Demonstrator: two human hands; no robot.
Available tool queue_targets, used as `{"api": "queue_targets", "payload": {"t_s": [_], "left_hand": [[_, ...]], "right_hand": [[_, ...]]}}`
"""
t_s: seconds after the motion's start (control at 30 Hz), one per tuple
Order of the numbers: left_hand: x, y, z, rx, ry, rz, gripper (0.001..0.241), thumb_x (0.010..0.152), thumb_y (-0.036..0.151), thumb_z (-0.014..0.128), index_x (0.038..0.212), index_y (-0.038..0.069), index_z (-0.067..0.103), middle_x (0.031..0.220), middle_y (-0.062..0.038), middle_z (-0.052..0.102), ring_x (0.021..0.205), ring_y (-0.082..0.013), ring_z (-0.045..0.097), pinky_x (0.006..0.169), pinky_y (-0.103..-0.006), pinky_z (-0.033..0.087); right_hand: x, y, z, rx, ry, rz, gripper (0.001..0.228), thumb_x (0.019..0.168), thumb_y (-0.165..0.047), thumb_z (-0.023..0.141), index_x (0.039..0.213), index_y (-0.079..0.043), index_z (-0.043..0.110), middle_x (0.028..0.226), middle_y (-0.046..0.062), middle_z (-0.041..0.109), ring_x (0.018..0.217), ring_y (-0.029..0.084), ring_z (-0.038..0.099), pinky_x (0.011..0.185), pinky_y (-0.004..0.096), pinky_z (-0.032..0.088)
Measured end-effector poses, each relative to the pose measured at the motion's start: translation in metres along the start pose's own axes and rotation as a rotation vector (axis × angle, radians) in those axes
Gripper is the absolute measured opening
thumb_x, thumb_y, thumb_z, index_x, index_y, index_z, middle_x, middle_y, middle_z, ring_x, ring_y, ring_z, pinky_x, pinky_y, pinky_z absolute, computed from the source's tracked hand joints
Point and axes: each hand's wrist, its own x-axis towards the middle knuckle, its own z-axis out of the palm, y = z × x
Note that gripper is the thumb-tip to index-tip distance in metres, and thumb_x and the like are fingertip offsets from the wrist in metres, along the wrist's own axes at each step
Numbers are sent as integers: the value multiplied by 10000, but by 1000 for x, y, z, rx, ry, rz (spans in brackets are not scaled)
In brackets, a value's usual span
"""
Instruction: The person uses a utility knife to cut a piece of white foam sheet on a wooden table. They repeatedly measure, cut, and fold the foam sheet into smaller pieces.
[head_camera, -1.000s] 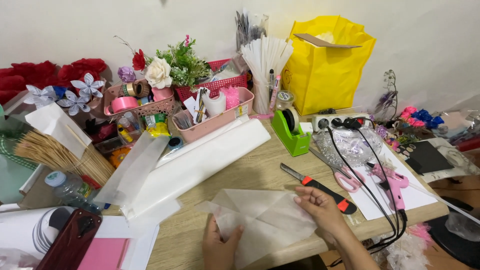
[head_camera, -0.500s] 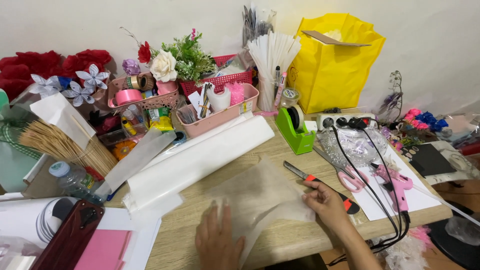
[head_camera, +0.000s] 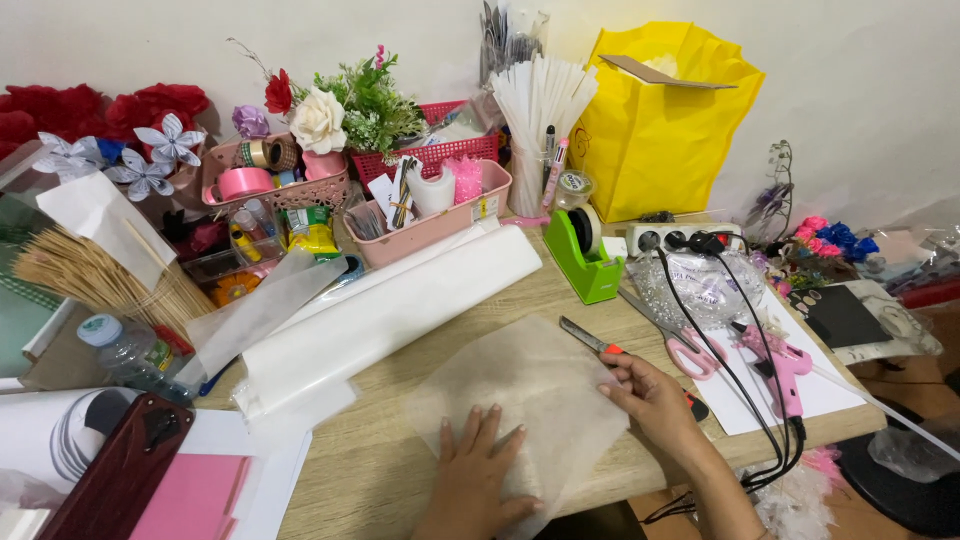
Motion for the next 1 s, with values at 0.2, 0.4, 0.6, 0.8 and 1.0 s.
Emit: {"api": "queue_targets", "payload": {"t_s": [0.2, 0.4, 0.6, 0.8, 1.0], "left_hand": [[4, -10, -57, -49, -314, -21, 960, 801, 641, 691, 1607, 350, 258, 1719, -90, 5, 1573, -370, -80, 1167, -666, -182], [22, 16, -32, -177, 10, -100, 768, 982, 662, 492, 1560, 167, 388, 1662, -188, 198, 1507, -476, 127, 1157, -621, 170], [37, 35, -23, -116, -86, -139, 1087, 780, 802, 581, 1616, 188, 256, 1693, -195, 40, 1539, -454, -54, 1173, -675, -61], [32, 15, -65, -107, -320, 3, 1212, 582, 727, 651, 1619, 247, 249, 1719, -137, 9, 1573, -385, -95, 1184, -671, -122], [39, 23, -51, -319, -45, -26, 995, 681, 843, 540, 1389, 143, 518, 1676, -216, 158, 1534, -468, 54, 1182, -641, 32]], "right_hand": [[-3, -8, -14, -68, -68, 48, 483, 855, 17, 791, 1329, -68, 744, 937, 19, 640, 809, 98, 615, 827, 222, 480], [-15, -2, -1, -97, -35, 13, 507, 828, -9, 819, 1326, -71, 743, 875, -1, 674, 712, 90, 536, 695, 232, 508], [-16, 18, -6, 61, -79, -67, 773, 781, 79, 787, 1494, -34, 510, 882, 130, 725, 715, 172, 655, 709, 296, 554], [-18, 14, -24, 93, 37, 95, 724, 765, 56, 782, 1456, -20, 582, 812, 67, 617, 618, 110, 537, 392, 254, 394], [-25, 23, -25, 153, -78, 67, 682, 766, 149, 776, 1422, 65, 608, 853, 120, 684, 766, 187, 664, 747, 323, 547]]}}
